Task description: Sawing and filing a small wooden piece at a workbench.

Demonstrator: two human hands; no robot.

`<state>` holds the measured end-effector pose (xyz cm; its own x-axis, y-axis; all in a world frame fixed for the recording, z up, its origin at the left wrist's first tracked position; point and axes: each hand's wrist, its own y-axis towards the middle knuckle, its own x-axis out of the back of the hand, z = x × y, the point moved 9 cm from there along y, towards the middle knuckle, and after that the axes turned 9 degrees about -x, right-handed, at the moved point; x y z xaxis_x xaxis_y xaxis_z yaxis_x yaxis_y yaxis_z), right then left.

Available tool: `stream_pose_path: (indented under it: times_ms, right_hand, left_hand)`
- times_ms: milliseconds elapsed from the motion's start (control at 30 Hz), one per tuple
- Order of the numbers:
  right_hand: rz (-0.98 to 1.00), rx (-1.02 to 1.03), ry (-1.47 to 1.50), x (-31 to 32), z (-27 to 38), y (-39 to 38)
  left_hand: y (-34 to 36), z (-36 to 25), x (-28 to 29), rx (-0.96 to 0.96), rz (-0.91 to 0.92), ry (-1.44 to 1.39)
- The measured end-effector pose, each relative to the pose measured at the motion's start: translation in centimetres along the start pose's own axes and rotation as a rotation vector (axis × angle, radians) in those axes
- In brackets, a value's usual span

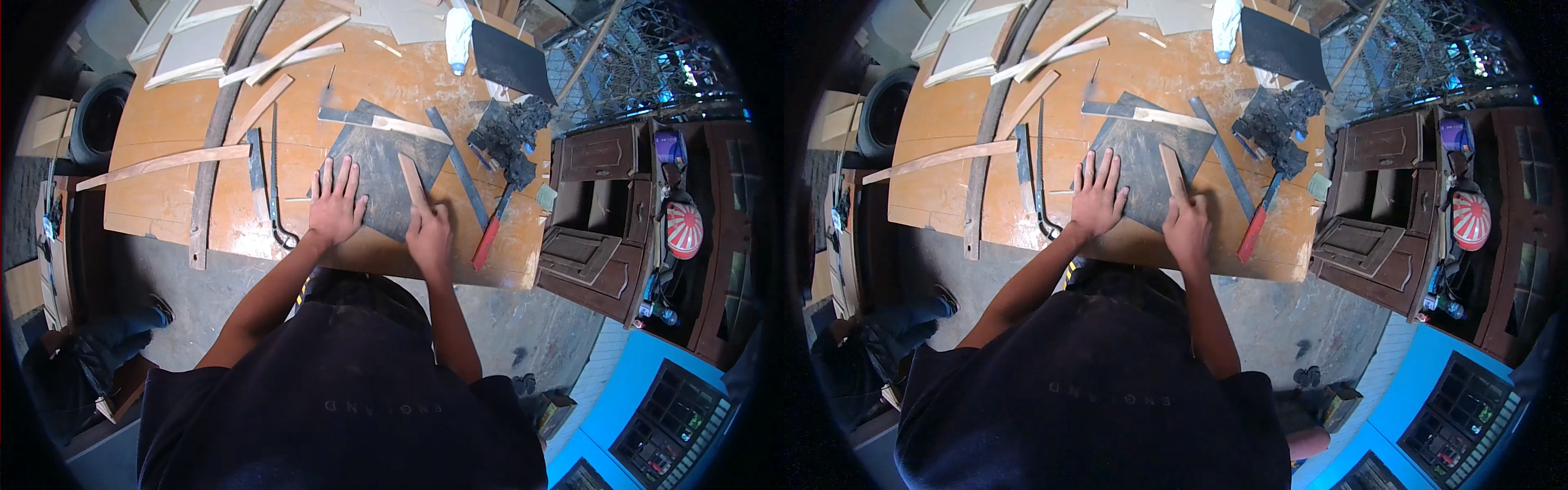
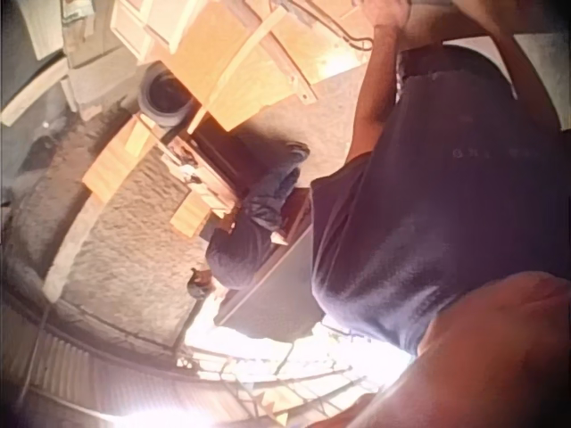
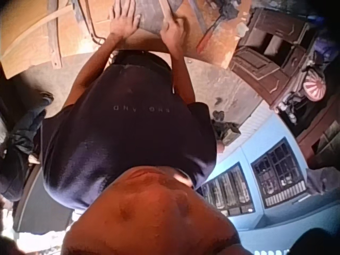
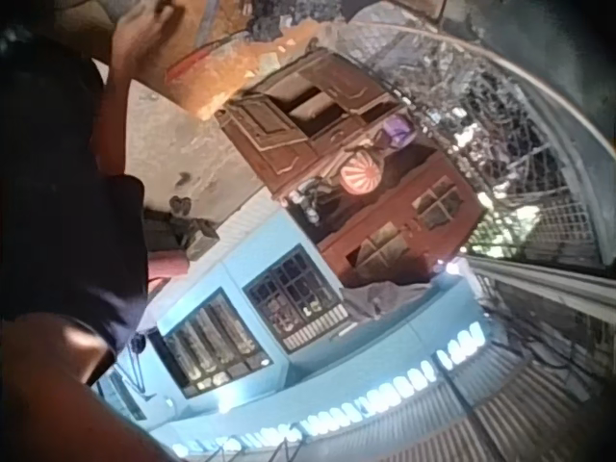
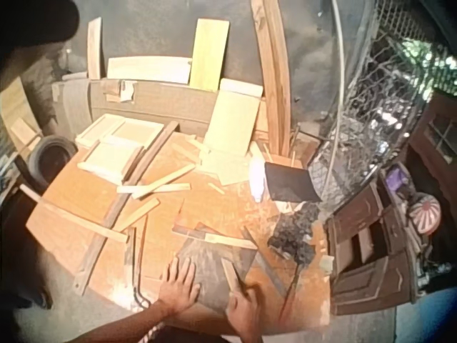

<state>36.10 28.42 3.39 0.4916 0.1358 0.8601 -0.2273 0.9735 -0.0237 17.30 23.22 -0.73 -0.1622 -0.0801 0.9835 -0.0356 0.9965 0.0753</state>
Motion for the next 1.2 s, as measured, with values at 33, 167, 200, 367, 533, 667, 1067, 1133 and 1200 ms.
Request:
stream_pose_path:
  times_ms: [33,167,200,367,533,667,1067,1133,1200]
  right_hand:
    - [-0.052,0.021,0.166,0.7,0.2,1.2]
    - [0.514,-0.439,1.107,-0.4,-0.8,1.0]
    - [0.513,-0.43,1.107,-0.1,-1.2,0.6]
    - [0.649,-0.431,1.332,0.0,-1.3,-2.2]
    - [0.702,-0.383,1.297,0.4,-0.9,-3.5]
    - [0.75,-0.37,1.238,0.5,-0.5,-3.8]
    - [0.971,-0.335,1.239,0.6,0.3,-2.3]
    - [1.046,-0.303,1.279,0.1,0.5,-1.9]
    - [1.043,-0.317,1.295,-0.3,0.5,-1.4]
  left_hand:
    - [-0.1,0.1,-0.1,0.006,0.024,-0.023]
    - [-2.3,-0.2,1.3,0.087,0.101,-0.072]
    - [-2.9,-0.2,1.4,0.131,0.176,-0.098]
    - [-1.8,-1.6,4.9,0.07,-0.062,-0.191]
    - [2.0,-2.1,5.6,0.067,-0.317,-0.809]
    - [3.3,-3.4,2.9,0.47,0.06,-1.799]
    - [4.6,-5.1,5.8,0.229,0.353,-2.242]
    - [4.7,-4.5,5.6,0.241,0.33,-2.255]
    - [4.7,-4.2,5.6,0.261,0.323,-2.368]
